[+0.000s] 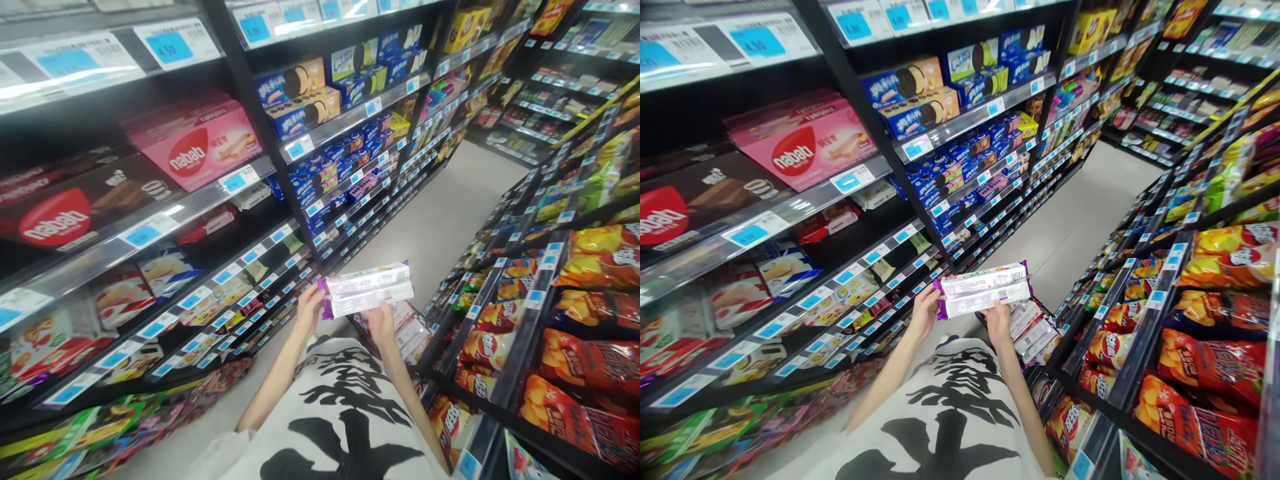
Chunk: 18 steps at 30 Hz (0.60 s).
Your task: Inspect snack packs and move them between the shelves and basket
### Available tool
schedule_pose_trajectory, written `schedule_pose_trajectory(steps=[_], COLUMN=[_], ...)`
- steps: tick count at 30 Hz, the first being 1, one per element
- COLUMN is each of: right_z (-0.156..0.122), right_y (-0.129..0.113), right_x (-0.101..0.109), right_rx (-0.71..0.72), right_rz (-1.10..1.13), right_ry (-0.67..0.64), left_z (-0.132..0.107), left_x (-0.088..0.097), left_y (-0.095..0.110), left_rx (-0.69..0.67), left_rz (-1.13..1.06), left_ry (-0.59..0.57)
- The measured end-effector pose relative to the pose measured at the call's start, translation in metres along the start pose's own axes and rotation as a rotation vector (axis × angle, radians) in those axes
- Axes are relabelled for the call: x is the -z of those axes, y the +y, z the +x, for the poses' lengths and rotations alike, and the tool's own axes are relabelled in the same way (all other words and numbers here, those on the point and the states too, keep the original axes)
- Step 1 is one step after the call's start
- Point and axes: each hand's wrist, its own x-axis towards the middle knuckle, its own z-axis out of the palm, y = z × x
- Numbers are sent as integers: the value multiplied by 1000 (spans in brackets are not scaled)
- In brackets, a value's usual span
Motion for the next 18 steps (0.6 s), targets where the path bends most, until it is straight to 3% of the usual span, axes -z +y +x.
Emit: schedule_pose_trajectory(steps=[10, 15, 18], right_z=[0, 0, 3], right_y=[-4, -9, -10], right_x=[1, 1, 1], right_rx=[12, 2, -34], right_rz=[-30, -79, -87], right_ry=[-37, -57, -41], left_z=[5, 11, 12], left_x=[0, 6, 10], left_y=[0, -7, -10], left_rx=[-8, -140, -178], left_rz=[54, 165, 306], left_ry=[-36, -176, -204])
